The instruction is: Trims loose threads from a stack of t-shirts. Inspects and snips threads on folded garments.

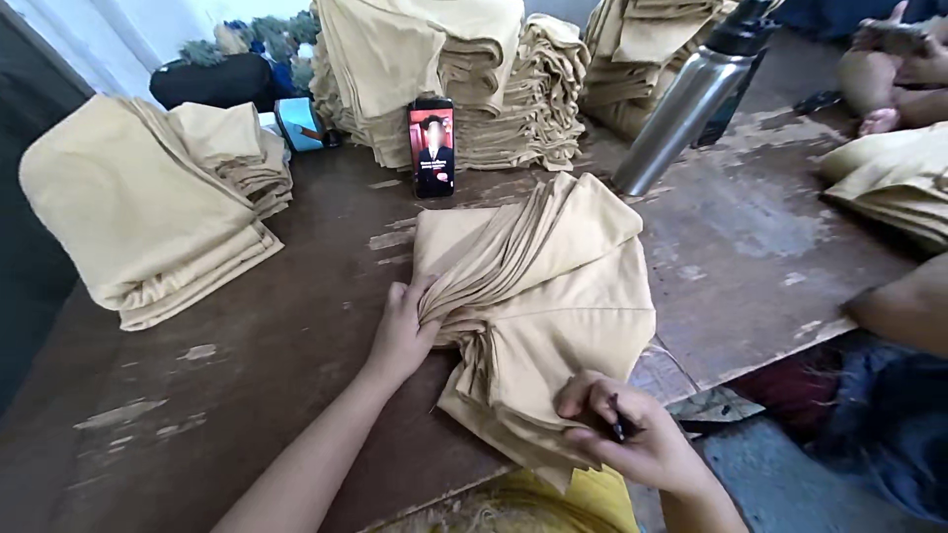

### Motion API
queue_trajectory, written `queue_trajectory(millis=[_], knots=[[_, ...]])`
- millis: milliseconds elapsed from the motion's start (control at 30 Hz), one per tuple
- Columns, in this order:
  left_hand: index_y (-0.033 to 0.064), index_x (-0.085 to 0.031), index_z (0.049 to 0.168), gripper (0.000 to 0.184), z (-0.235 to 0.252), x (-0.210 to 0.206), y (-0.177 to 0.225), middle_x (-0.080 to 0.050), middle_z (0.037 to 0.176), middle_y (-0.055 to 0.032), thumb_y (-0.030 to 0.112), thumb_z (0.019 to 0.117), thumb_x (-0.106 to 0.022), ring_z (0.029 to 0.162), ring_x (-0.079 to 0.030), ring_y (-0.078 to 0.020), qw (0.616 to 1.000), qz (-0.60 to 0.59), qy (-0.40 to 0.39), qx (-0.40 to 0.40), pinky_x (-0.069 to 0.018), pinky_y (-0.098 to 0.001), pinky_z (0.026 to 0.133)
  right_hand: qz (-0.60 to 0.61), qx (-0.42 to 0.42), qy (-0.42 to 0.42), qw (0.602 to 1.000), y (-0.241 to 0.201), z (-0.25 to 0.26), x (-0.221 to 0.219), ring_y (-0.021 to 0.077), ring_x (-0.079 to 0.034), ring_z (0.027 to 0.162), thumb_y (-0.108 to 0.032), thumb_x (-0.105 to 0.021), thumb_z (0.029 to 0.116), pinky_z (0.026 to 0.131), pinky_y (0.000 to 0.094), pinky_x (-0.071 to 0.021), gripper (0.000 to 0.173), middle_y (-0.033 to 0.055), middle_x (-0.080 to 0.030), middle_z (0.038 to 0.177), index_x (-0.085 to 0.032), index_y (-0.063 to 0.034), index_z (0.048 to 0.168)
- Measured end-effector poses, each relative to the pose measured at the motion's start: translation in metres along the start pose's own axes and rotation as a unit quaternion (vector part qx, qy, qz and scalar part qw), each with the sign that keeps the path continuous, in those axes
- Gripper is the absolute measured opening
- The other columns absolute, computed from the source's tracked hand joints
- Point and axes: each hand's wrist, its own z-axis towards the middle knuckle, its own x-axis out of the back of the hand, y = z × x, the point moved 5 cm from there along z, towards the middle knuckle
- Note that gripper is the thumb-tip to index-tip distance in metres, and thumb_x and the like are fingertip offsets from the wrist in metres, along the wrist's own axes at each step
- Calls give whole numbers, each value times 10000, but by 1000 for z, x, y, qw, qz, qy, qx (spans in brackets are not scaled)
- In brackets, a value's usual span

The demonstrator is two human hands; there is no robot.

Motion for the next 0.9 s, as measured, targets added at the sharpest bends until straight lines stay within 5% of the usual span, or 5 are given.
queue_trajectory(millis=[300, 433, 567, 700, 900], knots=[[146, -530, 1457, 714, -44, -4, 35, -446, 1417, -277, 659, 996, -343, 1335, -433, -445, 996, 42, -73, 25, -425, -602, 1046, 51, -55, 109, 991, -16, -13, 38, -42, -609, 828, -167, -678, 942, 709, 116, -498, 116, -101, -667, 976, -576, -218, 966], [147, -588, 1387, 724, -70, 8, 72, -485, 1327, -276, 714, 945, -503, 1220, -496, -410, 984, 69, 94, -137, -452, -555, 972, 37, -29, 120, 992, -36, -10, 47, -33, -612, 789, -166, -696, 948, 676, 106, -499, 132, -86, -670, 982, -579, -208, 995], [123, -731, 1192, 456, -93, -25, 123, -648, 1076, -117, 469, 895, -751, 996, -621, -171, 962, -20, 33, -270, -525, -260, 862, 1, -1, 120, 993, -54, -4, 47, -22, -625, 807, -182, -699, 954, 680, 105, -500, 158, -73, -664, 965, -543, -192, 973], [54, -781, 1049, 232, -97, -55, 119, -666, 956, -112, 33, 844, -676, 871, -645, -91, 964, -45, 77, -251, -528, -131, 806, -60, 48, 156, 985, -69, 10, 56, -13, -649, 851, -156, -708, 948, 719, 122, -533, 176, -88, -671, 1003, -539, -201, 968], [-111, -660, 1234, 311, -94, -57, 102, -749, 1048, -102, 42, 963, -639, 902, -713, -48, 957, -256, 40, -133, -592, -193, 824, -228, 27, 237, 944, -33, 39, 45, 14, -606, 791, -114, -656, 971, 708, 160, -516, 181, 28, -650, 939, -519, -83, 857]])
